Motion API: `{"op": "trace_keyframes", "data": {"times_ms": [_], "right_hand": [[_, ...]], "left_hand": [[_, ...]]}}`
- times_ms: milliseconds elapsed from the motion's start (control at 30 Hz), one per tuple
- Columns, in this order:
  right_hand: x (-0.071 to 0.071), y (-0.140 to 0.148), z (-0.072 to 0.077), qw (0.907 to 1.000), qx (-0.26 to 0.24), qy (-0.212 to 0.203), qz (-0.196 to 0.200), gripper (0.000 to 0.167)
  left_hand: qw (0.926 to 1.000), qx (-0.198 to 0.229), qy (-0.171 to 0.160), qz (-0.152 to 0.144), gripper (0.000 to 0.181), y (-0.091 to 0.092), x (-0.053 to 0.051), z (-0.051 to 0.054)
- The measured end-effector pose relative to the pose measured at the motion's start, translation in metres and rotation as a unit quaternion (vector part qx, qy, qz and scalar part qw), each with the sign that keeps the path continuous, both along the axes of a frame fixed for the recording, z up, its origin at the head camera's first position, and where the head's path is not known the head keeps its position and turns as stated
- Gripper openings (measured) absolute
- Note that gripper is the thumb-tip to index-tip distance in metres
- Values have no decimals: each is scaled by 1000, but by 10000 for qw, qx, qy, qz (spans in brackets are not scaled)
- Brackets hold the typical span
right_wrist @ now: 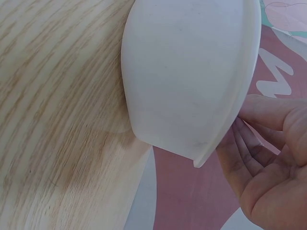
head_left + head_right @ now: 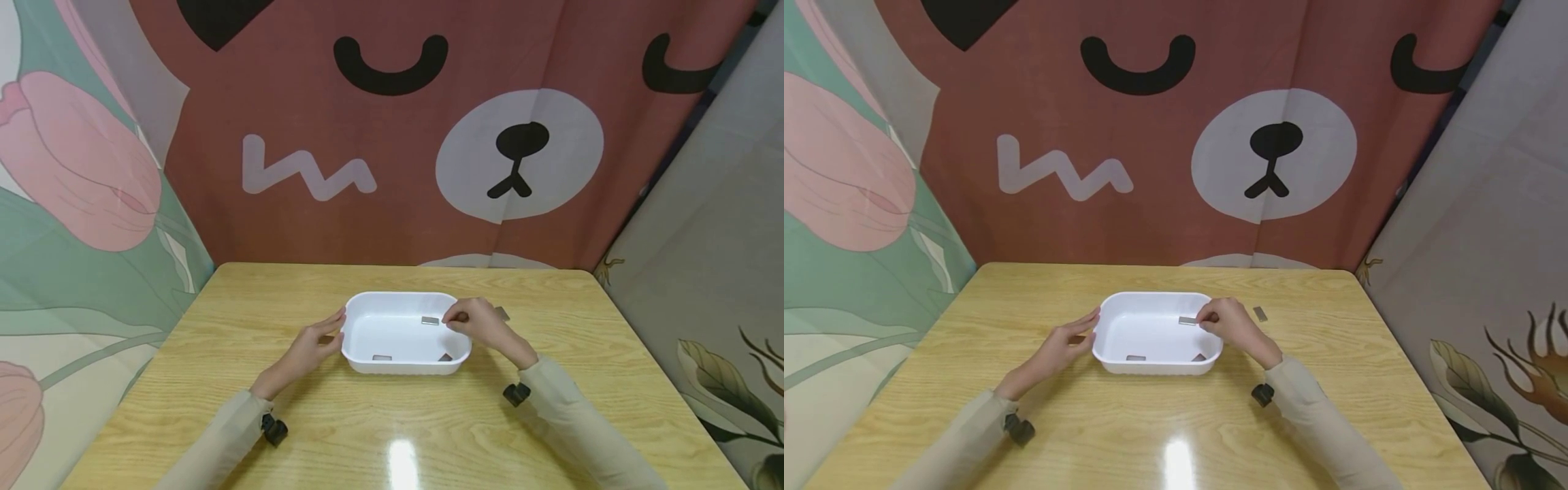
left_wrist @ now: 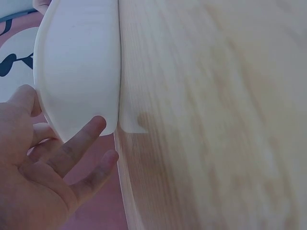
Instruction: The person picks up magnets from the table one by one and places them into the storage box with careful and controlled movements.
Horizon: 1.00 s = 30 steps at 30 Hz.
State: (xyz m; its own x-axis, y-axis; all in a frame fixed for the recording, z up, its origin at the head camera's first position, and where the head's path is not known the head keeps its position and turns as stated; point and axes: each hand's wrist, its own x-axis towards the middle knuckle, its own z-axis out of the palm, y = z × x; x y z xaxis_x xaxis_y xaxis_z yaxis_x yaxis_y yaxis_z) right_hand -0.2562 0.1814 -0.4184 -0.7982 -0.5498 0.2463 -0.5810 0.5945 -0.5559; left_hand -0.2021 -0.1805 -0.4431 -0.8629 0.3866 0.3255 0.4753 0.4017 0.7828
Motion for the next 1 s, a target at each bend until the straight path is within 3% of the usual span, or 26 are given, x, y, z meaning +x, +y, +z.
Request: {"op": "trace_keyframes", "data": {"times_ms": [200, 267, 633, 1000], "right_hand": [[0, 1, 0, 10000, 3, 57, -37, 7], [0, 2, 1, 10000, -3, 53, -39, 6], [0, 5, 6, 9993, 185, -83, -314, 8], [-4, 11, 7, 9995, 92, -21, -286, 9]], "left_hand": [[10000, 50, 41, 61, 41, -6, -14, -26], [10000, 68, 19, 48, 42, -8, -17, -29], [9998, -198, -51, 16, 43, -12, -18, -27], [9991, -407, 83, -22, 43, -13, -21, -25]]}}
